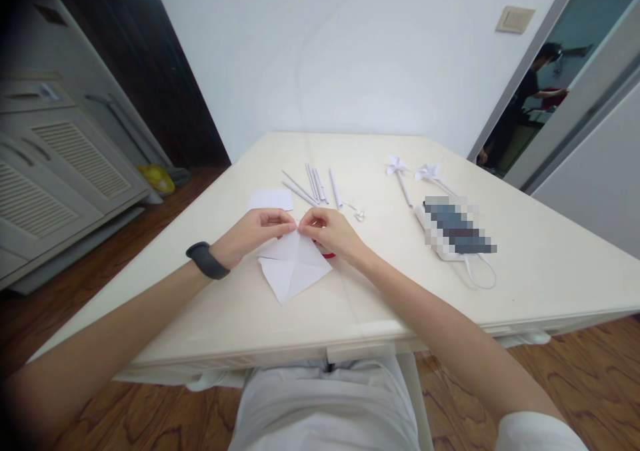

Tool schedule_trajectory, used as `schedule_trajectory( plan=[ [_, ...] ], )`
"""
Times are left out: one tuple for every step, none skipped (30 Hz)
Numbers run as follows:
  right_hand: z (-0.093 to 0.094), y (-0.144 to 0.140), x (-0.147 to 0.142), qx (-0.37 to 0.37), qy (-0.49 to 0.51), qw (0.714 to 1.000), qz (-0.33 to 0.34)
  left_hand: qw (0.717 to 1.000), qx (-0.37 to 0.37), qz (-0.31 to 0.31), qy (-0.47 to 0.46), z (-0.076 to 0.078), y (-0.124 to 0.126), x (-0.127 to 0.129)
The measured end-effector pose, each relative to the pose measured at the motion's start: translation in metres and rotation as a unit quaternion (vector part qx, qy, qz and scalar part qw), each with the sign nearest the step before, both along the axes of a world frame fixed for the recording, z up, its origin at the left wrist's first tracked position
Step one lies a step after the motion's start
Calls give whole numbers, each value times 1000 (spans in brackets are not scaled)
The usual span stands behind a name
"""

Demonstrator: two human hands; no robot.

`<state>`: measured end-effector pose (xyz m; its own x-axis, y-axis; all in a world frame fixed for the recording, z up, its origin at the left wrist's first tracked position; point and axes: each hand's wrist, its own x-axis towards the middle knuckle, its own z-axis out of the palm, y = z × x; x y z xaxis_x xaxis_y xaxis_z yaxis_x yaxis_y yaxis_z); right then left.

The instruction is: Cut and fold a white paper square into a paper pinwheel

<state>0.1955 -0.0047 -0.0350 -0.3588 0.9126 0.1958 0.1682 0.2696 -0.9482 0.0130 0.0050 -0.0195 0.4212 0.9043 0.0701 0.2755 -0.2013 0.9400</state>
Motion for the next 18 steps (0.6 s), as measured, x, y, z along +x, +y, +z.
schedule_trajectory(
  plan=[
    [1, 0, 0, 2, -1, 1000, 0, 1000, -1, -4, 0, 0, 0, -1],
    [1, -1, 1, 5, 0, 1000, 0, 1000, -3, -6, -5, 0, 1, -1],
    [2, -2, 1, 8, 2, 1000, 1, 1000, -8, -9, -13, 0, 2, -2],
    [3, -2, 1, 13, 5, 1000, 3, 1000, -17, -11, -24, 0, 2, -3],
    [4, -3, 1, 17, 8, 1000, 4, 999, -27, -13, -36, -1, 3, -4],
    [4, -3, 1, 22, 11, 1000, 5, 998, -40, -18, -47, -1, 4, -5],
    [5, -4, 1, 25, 14, 1000, 5, 996, -55, -26, -59, -2, 5, -5],
    [5, -4, 1, 26, 15, 1000, 4, 994, -72, -37, -70, -2, 5, -6],
    [5, -4, 0, 25, 16, 1000, 2, 992, -87, -48, -82, -3, 6, -6],
    [5, -4, 0, 24, 16, 1000, -1, 989, -100, -58, -94, -4, 6, -6],
    [5, -3, 0, 28, 16, 999, -4, 986, -110, -65, -104, -4, 7, -6],
    [5, -2, 0, 37, 16, 999, -8, 984, -117, -70, -112, -4, 7, -6],
    [4, -2, 0, 50, 17, 999, -12, 983, -123, -74, -117, -5, 7, -6],
    [5, -1, 0, 66, 17, 998, -15, 981, -127, -79, -122, -5, 7, -6],
    [5, -1, 0, 82, 19, 996, -18, 980, -132, -84, -126, -5, 6, -6],
    [5, -1, 0, 92, 20, 995, -19, 978, -138, -90, -130, -5, 6, -6],
    [5, -1, 0, 98, 20, 995, -19, 976, -146, -96, -134, -4, 5, -6],
    [5, -1, 0, 102, 20, 994, -20, 973, -153, -100, -139, -4, 4, -5]
  ],
)
